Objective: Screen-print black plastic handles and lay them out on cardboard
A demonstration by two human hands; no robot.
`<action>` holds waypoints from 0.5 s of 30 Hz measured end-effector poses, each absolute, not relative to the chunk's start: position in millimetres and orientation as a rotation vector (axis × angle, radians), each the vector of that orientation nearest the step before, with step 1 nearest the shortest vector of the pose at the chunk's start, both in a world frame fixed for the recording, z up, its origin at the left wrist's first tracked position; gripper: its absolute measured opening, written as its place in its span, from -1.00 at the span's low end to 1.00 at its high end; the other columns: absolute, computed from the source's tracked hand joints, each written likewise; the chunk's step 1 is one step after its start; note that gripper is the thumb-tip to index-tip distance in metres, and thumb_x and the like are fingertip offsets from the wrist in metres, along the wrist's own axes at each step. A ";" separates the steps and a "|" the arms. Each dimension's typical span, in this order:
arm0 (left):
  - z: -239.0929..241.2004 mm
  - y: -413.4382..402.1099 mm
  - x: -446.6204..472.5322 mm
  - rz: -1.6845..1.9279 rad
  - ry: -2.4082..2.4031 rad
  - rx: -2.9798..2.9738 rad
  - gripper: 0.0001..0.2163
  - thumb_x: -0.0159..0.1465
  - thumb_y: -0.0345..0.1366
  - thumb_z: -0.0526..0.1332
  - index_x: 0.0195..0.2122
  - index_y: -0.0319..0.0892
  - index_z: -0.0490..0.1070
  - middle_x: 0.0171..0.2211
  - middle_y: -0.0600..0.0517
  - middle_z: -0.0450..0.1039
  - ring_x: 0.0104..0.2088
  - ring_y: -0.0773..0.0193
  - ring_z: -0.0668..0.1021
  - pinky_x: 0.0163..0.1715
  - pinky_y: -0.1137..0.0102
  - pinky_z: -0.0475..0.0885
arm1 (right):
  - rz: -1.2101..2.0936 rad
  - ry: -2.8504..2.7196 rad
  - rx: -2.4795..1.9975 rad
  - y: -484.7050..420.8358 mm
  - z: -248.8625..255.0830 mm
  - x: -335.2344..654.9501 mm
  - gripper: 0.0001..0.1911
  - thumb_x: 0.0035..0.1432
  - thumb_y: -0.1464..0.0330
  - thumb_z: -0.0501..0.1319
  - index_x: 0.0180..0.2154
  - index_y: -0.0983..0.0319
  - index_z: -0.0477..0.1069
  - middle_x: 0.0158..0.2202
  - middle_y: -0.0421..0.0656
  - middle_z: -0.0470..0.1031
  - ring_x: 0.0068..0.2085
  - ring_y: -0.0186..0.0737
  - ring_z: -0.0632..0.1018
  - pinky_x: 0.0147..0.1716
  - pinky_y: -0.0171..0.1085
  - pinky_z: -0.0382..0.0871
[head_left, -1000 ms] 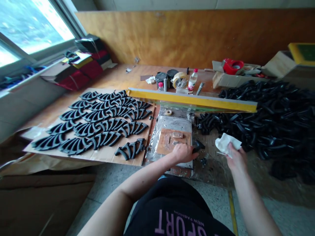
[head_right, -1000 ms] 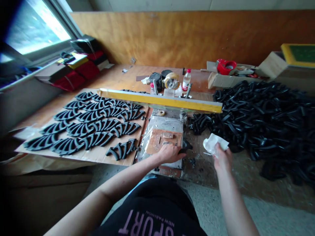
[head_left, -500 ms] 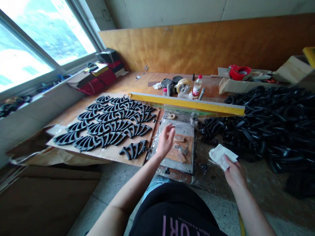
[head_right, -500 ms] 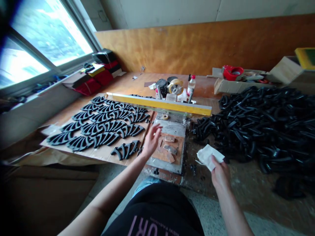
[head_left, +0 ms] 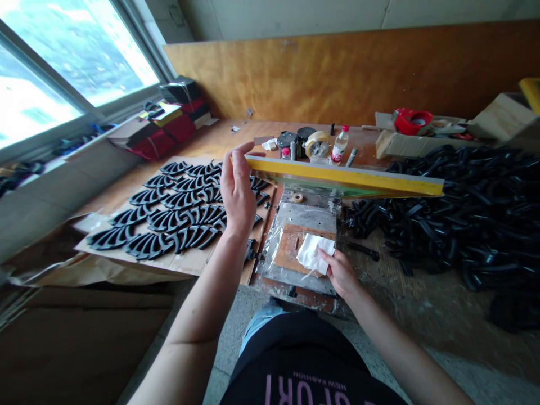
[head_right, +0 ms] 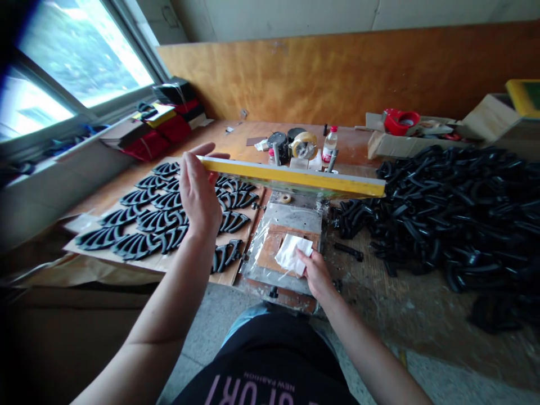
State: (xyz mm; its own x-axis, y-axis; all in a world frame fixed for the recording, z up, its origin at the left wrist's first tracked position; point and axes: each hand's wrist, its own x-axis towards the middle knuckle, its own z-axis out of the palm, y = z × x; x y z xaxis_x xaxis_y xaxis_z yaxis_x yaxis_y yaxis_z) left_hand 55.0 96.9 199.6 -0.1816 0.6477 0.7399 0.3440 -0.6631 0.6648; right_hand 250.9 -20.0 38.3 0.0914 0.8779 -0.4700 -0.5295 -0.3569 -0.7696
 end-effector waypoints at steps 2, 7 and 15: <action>201.4 97.8 52.9 1.913 1.157 1.856 -0.61 0.42 -0.08 -0.15 0.02 -0.15 0.35 -0.15 -0.06 0.45 -0.10 0.19 0.53 -0.07 0.23 0.47 | 1.549 -0.447 -1.195 -16.7 37.0 244.8 -0.54 -0.28 0.24 0.49 -0.26 0.24 0.51 -0.31 -0.15 0.63 -0.25 -0.08 0.61 -0.27 -0.21 0.49; 181.6 92.0 53.3 2.050 1.207 1.633 -0.68 0.40 -0.11 -0.04 0.10 -0.08 0.21 -0.04 -0.04 0.38 -0.03 0.25 0.48 -0.08 0.31 0.45 | 1.469 -0.491 -1.204 -9.3 38.5 234.7 -0.53 -0.23 0.18 0.47 -0.24 0.25 0.51 -0.29 -0.14 0.62 -0.27 -0.12 0.60 -0.24 -0.21 0.45; 78.0 27.8 75.4 1.014 1.181 1.602 -0.71 0.30 -0.06 0.12 -0.12 -0.14 0.43 -0.19 -0.03 0.51 -0.19 0.24 0.55 -0.19 0.36 0.47 | 1.385 -0.574 -1.209 -4.9 56.3 221.3 -0.54 -0.16 0.17 0.45 -0.18 0.18 0.49 -0.26 -0.18 0.61 -0.29 -0.17 0.56 -0.28 -0.26 0.40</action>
State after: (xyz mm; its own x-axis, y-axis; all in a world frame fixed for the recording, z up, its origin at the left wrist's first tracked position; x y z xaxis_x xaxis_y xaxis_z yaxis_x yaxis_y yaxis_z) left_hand 75.4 27.8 78.0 0.2150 0.9705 0.1092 0.2549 -0.1637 0.9530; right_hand 221.3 -4.9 56.3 0.1830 0.9265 -0.3289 -0.4218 -0.2282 -0.8775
